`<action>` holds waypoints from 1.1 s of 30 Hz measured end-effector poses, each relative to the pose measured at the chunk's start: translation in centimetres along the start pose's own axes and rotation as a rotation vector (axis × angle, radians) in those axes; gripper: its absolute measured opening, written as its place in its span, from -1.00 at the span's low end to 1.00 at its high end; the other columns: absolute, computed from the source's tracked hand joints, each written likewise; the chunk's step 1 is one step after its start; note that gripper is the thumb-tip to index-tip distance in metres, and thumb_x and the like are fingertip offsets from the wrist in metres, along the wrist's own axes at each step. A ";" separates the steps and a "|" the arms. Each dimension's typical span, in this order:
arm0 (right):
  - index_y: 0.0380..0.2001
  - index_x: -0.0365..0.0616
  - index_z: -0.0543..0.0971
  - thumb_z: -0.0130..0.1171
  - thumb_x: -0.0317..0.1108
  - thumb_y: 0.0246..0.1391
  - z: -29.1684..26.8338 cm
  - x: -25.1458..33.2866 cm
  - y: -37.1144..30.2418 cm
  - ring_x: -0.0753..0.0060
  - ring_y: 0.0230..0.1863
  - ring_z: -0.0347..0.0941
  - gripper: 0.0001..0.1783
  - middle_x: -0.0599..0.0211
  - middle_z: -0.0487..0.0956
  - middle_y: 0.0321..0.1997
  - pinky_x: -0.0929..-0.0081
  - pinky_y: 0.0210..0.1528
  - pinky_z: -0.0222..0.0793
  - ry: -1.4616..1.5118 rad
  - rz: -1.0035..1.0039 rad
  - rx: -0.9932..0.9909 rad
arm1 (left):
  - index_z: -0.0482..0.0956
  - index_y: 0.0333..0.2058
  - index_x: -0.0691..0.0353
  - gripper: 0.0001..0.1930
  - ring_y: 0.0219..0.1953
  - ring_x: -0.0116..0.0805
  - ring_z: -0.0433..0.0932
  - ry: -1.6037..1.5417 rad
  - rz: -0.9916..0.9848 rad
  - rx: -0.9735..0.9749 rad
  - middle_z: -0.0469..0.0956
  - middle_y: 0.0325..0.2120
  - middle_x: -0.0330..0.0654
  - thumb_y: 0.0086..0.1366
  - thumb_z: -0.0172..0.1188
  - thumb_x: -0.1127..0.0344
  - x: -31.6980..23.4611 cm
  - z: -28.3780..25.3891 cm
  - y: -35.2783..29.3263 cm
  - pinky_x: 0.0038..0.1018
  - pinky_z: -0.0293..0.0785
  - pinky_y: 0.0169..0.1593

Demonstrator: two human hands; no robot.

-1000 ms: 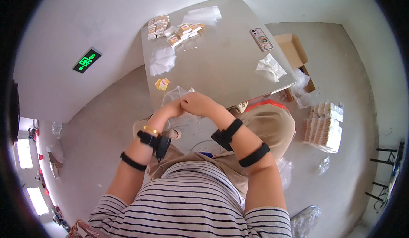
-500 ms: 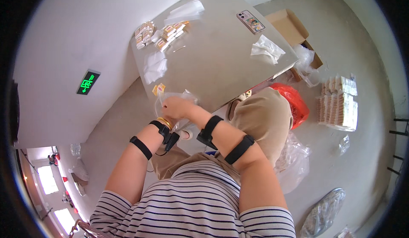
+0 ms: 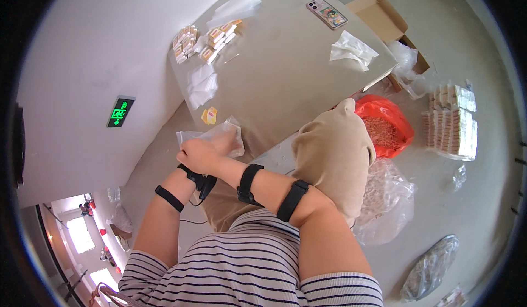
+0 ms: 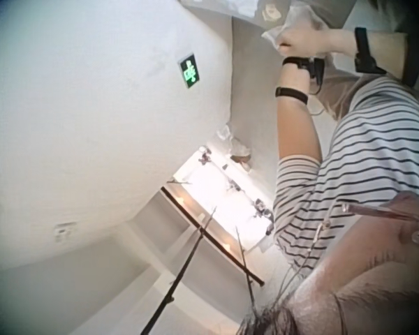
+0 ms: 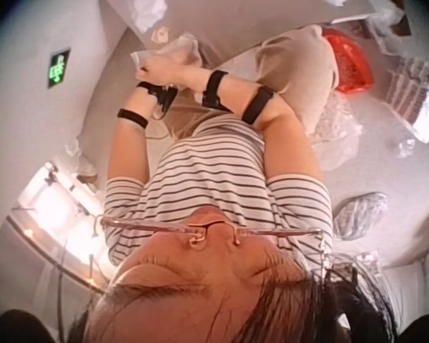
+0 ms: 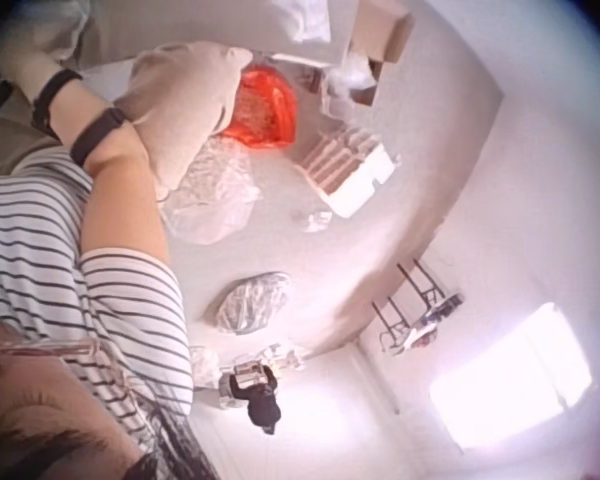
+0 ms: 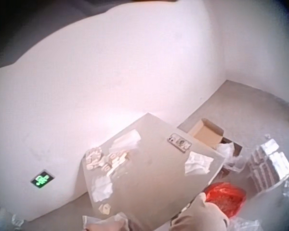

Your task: Packaging bundles of cotton swabs into clear plastic bags.

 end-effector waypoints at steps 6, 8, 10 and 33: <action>-0.54 -0.26 0.57 0.02 -0.19 -0.01 0.8 -0.2 0.4 -0.16 -0.30 0.51 -0.67 -0.11 0.57 -0.43 0.04 -0.19 0.41 -0.006 -0.040 -0.012 | 0.39 -0.19 0.33 -0.58 -0.27 0.16 0.52 0.007 0.058 0.028 0.53 -0.33 0.18 0.18 0.23 0.09 0.1 -1.3 -1.1 -0.15 0.41 -0.20; -0.55 -0.27 0.57 0.02 -0.19 -0.01 0.8 -0.3 0.3 -0.17 -0.32 0.51 -0.67 -0.12 0.56 -0.44 0.04 -0.21 0.40 -0.016 -0.046 -0.014 | 0.40 -0.20 0.33 -0.61 -0.27 0.09 0.55 0.015 0.066 0.018 0.54 -0.34 0.14 0.22 0.18 0.09 0.0 -1.3 -1.0 -0.19 0.43 -0.20; -0.55 -0.26 0.57 0.03 -0.19 -0.01 1.1 -0.3 0.4 -0.17 -0.32 0.51 -0.67 -0.12 0.56 -0.44 0.04 -0.21 0.40 -0.015 -0.044 0.006 | 0.41 -0.22 0.34 -0.62 -0.27 0.02 0.57 0.026 0.060 0.004 0.56 -0.34 0.10 0.26 0.13 0.08 0.0 -1.6 -1.2 -0.24 0.44 -0.20; -0.43 -0.11 0.64 0.19 -0.21 -0.03 -5.3 -21.0 3.0 0.10 -0.27 0.57 -0.79 0.15 0.64 -0.37 0.25 -0.17 0.47 -0.291 0.439 -0.173 | 0.42 -0.02 0.12 -0.44 -0.27 0.00 0.59 -0.114 -0.022 -0.098 0.56 -0.26 -0.04 0.04 0.30 0.00 -1.4 -2.1 -3.6 -0.20 0.53 -0.26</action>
Point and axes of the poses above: each hand's wrist, its own y-axis towards the middle knuckle, its own z-axis out of the palm, x = y × z, the point moved 9 cm from there along y, towards the middle knuckle
